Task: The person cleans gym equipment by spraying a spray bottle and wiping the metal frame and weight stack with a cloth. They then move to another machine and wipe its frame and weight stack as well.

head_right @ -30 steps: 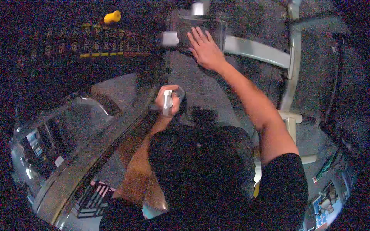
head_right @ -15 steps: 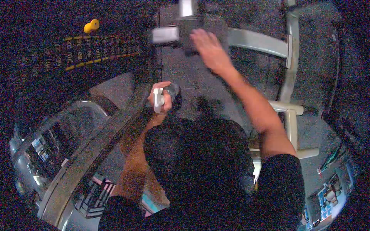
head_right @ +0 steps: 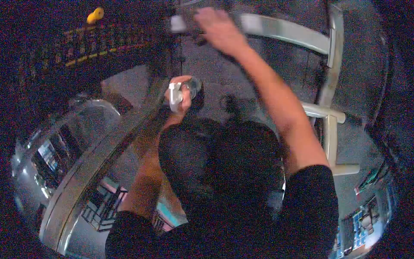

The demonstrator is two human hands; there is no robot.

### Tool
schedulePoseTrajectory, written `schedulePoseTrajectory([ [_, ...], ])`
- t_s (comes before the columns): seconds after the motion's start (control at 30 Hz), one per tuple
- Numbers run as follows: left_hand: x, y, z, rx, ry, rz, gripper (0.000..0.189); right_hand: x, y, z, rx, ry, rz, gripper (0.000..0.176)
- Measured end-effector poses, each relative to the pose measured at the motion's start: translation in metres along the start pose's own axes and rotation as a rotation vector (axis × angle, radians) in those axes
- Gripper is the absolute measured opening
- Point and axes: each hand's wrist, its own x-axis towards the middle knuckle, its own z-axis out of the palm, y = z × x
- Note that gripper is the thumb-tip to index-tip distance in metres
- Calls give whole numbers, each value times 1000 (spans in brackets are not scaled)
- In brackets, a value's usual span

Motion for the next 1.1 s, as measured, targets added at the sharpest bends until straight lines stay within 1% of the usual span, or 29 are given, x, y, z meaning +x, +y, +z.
schedulePoseTrajectory([
  [0.03, 0, 2, 0, 8, 17, -16, 28, -34, 23, -15, -132, -50, 30, 72],
  [0.07, 0, 1, 2, -11, 22, -40, 29, -72, 46, -27, -145, 36, 93, 74],
  [0.1, 0, 1, 3, -29, 26, -66, 30, -121, 81, -37, -337, -56, 205, 73],
  [0.13, 2, 1, 2, -9, 20, -24, 30, -163, 116, -60, -326, 126, 147, 68],
  [0.17, -3, 0, 4, -5, 30, -37, 30, -192, 153, -85, -348, 28, 214, 62],
  [0.23, -8, -4, 7, -70, 50, -134, 28, -217, 183, -103, -403, 56, 401, 57],
  [0.27, 4, 2, 2, -50, 45, 47, 26, -213, 179, -94, -397, 44, 396, 57],
  [0.33, 5, 6, 3, -25, 46, 35, 25, -181, 159, -69, -404, 178, 386, 56],
  [0.37, 7, 6, 2, 4, 47, 37, 25, -144, 126, -58, -294, 119, 388, 57],
  [0.4, 8, 6, 2, 7, 45, 45, 25, -103, 73, -48, -63, 156, 432, 61],
  [0.43, 7, 5, 3, 14, 53, 64, 25, -69, 56, -6, -59, 170, 258, 65],
  [0.47, 6, 5, 4, 18, 57, 82, 26, -34, 18, 0, -191, 87, 219, 68],
  [0.5, 7, 6, 6, 14, 44, 91, 26, -2, -2, 22, -67, 128, 218, 67],
  [0.53, 8, 7, 6, 1, 55, 91, 26, 25, -14, 40, -100, 200, 76, 67],
  [0.57, 9, 9, 6, -15, 65, 92, 26, 48, -26, 35, 46, -47, 59, 70],
  [0.6, 4, 12, 2, 2, 25, 14, 26, 58, -33, 45, 64, 52, -65, 64],
  [0.63, -2, 0, 8, -38, 61, 8, 26, 60, -31, 49, 67, 69, -114, 65],
  [0.67, 0, -1, 7, -57, 60, 40, 26, 57, -29, 39, 143, 8, -77, 65],
  [0.7, 0, -4, 7, -81, 64, 63, 26, 51, -25, 31, 219, -62, -44, 66],
  [0.73, -3, -11, 11, -42, 83, 45, 28, 35, -20, 21, 207, -67, -30, 66],
  [0.8, -2, -17, 7, -80, 33, 91, 31, -18, 3, 2, 86, -35, 103, 69],
  [0.83, -2, -9, 2, -93, 3, 91, 32, -49, 20, -13, -24, -85, 157, 70],
  [0.87, -5, -9, 3, -65, 18, 65, 31, -89, 59, -9, 68, 30, 136, 70],
  [0.9, -5, -11, 6, -37, 37, 41, 30, -122, 78, -37, 41, 16, 201, 71],
  [0.93, 0, -7, 8, 13, 43, 78, 27, -154, 101, -56, -218, -87, 323, 71],
  [0.97, 3, -6, 9, -17, 41, 109, 26, -181, 138, -74, -120, 90, 172, 67],
  [1.0, 3, 0, 8, 16, 32, 94, 26, -191, 146, -99, -177, 125, 256, 63],
  [1.03, 5, 4, 7, 54, 23, 83, 25, -207, 171, -98, -261, 204, 366, 58],
  [1.1, 1, -5, 7, 38, 42, 99, 24, -201, 185, -83, -580, 230, 428, 49],
])
